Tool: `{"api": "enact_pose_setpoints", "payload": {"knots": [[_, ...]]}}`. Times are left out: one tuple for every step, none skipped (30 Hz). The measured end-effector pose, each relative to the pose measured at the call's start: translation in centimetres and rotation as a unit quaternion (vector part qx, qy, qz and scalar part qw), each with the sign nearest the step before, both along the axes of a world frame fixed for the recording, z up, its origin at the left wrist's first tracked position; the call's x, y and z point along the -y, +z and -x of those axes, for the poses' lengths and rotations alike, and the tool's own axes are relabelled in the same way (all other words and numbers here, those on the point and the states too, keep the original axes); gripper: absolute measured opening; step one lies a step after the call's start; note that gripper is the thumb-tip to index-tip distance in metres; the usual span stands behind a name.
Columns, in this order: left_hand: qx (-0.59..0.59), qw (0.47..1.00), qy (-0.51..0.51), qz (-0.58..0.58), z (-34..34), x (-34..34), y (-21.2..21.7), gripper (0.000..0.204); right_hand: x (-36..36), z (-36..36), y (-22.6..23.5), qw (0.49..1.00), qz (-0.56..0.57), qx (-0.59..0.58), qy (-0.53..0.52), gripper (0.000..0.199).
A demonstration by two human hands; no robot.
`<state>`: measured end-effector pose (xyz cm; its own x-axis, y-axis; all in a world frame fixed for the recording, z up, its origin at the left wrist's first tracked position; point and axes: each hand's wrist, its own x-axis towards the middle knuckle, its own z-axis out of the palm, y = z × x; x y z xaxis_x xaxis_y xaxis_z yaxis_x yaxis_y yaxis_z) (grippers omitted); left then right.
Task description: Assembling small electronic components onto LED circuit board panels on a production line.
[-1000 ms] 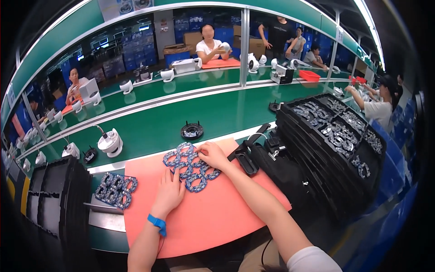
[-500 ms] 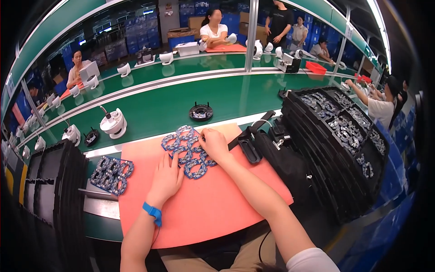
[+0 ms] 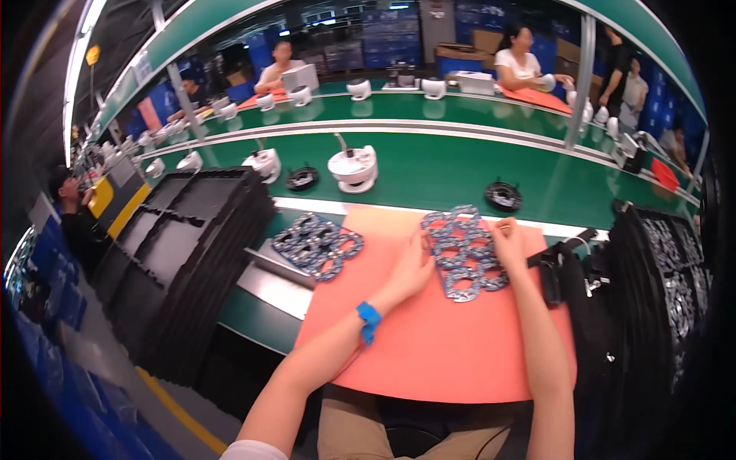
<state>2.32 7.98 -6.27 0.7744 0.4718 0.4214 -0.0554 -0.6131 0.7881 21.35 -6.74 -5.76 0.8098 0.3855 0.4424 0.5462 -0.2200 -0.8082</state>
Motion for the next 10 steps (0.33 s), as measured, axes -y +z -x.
{"api": "enact_pose_setpoints", "payload": {"knots": [[0.006, 0.989, -0.027, 0.144, 0.0, 0.5, 0.7, 0.041, 0.2, -0.6, -0.2, 0.999, -0.031, -0.022, 0.01, 0.016], [0.002, 0.989, -0.016, 0.144, -0.2, 0.3, 0.3, 0.041, 0.1, -0.1, 1.0, 0.99, -0.038, -0.139, 0.002, 0.021], [0.035, 0.968, -0.039, 0.245, -0.5, 0.1, -0.3, 0.042, -0.3, 0.1, 1.2, 0.979, -0.083, -0.183, 0.031, 0.026], [0.067, 0.934, -0.069, 0.345, -0.9, 0.2, -0.7, 0.042, -0.1, -0.5, 1.1, 0.968, -0.103, -0.215, 0.078, 0.028], [0.048, 0.927, -0.09, 0.361, -0.7, 0.1, -0.3, 0.035, 0.2, -0.1, 2.0, 0.949, -0.101, -0.285, 0.093, 0.032], [0.012, 0.922, -0.123, 0.367, -0.5, -0.3, 0.2, 0.029, 0.2, -0.1, 2.1, 0.946, -0.081, -0.295, 0.106, 0.035], [-0.025, 0.915, -0.155, 0.372, -0.1, -0.9, 0.5, 0.025, -0.2, -0.3, 1.8, 0.946, -0.071, -0.288, 0.128, 0.037], [-0.021, 0.899, -0.168, 0.404, -0.1, -1.0, 0.6, 0.022, -0.2, 0.5, 2.5, 0.951, -0.055, -0.276, 0.127, 0.037], [-0.028, 0.897, -0.167, 0.408, -0.1, -1.2, 0.7, 0.025, -0.1, 0.2, 2.3, 0.956, -0.024, -0.25, 0.154, 0.037], [-0.035, 0.895, -0.171, 0.411, -0.3, -1.3, 0.9, 0.03, -0.3, -0.6, 1.8, 0.954, -0.023, -0.26, 0.146, 0.037]]}}
